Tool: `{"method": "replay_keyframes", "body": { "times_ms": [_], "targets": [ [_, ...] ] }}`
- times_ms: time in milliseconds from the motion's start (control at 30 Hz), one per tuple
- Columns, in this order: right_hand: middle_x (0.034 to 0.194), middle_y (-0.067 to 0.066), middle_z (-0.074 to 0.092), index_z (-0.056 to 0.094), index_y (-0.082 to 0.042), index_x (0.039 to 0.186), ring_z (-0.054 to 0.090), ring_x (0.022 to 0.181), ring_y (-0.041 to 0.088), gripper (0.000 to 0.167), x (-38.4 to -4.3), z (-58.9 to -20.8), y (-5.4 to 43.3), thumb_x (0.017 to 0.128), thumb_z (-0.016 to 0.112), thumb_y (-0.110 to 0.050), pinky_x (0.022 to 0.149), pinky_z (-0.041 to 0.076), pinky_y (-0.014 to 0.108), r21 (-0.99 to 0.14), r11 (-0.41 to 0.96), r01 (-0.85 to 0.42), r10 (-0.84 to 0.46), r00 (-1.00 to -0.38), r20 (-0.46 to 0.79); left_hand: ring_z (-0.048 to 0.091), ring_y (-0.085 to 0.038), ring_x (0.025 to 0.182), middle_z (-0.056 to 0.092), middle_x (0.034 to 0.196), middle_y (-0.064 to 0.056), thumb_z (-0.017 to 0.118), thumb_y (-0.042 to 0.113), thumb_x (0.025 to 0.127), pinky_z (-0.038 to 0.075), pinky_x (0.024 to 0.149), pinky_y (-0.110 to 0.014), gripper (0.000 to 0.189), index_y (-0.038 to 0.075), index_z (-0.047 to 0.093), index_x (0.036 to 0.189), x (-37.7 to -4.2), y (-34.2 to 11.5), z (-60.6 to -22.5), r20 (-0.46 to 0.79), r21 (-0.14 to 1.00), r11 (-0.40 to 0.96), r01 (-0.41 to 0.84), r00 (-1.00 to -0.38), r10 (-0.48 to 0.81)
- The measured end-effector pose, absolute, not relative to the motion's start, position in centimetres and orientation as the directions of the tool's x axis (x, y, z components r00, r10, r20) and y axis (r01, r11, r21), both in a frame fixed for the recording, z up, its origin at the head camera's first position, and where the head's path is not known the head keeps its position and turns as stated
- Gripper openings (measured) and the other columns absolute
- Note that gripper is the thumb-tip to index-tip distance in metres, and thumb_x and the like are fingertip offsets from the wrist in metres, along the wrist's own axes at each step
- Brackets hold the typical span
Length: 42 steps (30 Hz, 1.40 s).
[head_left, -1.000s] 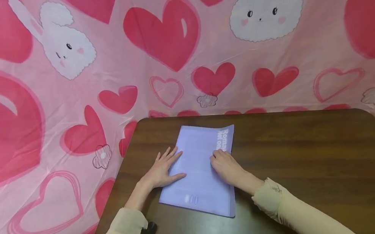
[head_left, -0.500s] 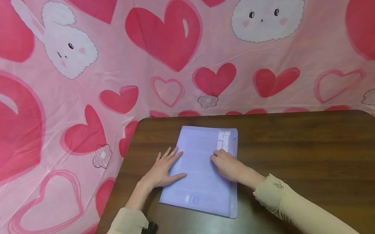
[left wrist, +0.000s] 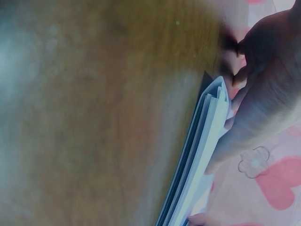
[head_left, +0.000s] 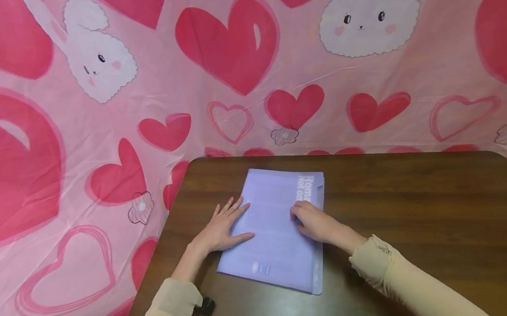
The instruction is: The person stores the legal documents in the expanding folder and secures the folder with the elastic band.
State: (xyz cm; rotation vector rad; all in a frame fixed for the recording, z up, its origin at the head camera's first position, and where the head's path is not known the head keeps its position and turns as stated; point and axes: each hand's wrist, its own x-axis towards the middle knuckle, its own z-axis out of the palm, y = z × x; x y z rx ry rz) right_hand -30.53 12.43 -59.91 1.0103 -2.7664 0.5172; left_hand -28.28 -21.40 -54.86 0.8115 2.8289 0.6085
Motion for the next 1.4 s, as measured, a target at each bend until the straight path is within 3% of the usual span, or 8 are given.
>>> {"method": "replay_keyframes", "body": {
  "times_ms": [600, 967, 1167, 1400],
  "targets": [
    [0.106, 0.002, 0.07, 0.073, -0.011, 0.111, 0.065, 0.098, 0.016, 0.027, -30.2, -59.3, 13.7, 0.09, 0.089, -0.01, 0.091, 0.066, 0.039, -0.407, 0.69, -0.598, -0.564, -0.797, 0.216, 0.013, -0.041, 0.173, 0.021, 0.185, -0.009, 0.072, 0.06, 0.099, 0.007, 0.137, -0.073, 0.092, 0.022, 0.034, 0.174, -28.2, -21.4, -54.8, -0.029, 0.412, 0.778, 0.474, -0.847, 0.531],
    [0.112, 0.007, 0.071, 0.074, -0.008, 0.119, 0.066, 0.099, 0.023, 0.03, -27.9, -56.5, 15.0, 0.093, 0.088, -0.013, 0.092, 0.065, 0.045, -0.487, 0.646, -0.588, -0.553, -0.8, 0.234, 0.014, -0.04, 0.173, 0.022, 0.185, -0.009, 0.072, 0.06, 0.098, 0.009, 0.137, -0.072, 0.092, 0.022, 0.036, 0.174, -28.3, -21.4, -54.6, -0.037, 0.404, 0.783, 0.474, -0.846, 0.531],
    [0.122, 0.012, 0.071, 0.076, -0.005, 0.124, 0.066, 0.109, 0.027, 0.033, -25.0, -53.0, 15.1, 0.094, 0.087, -0.014, 0.1, 0.064, 0.051, -0.46, 0.72, -0.521, -0.519, -0.843, 0.142, 0.015, -0.041, 0.173, 0.022, 0.185, -0.009, 0.071, 0.061, 0.098, 0.011, 0.137, -0.072, 0.093, 0.022, 0.034, 0.174, -28.4, -21.4, -54.5, -0.049, 0.377, 0.795, 0.475, -0.847, 0.529],
    [0.13, 0.013, 0.068, 0.075, -0.005, 0.13, 0.063, 0.115, 0.027, 0.041, -23.2, -52.5, 16.4, 0.095, 0.088, -0.02, 0.105, 0.062, 0.053, -0.429, 0.741, -0.517, -0.51, -0.849, 0.142, 0.015, -0.043, 0.172, 0.021, 0.185, -0.012, 0.071, 0.059, 0.099, 0.011, 0.136, -0.073, 0.093, 0.019, 0.035, 0.174, -28.2, -21.1, -53.8, -0.061, 0.408, 0.783, 0.47, -0.842, 0.537]
  ]
}}
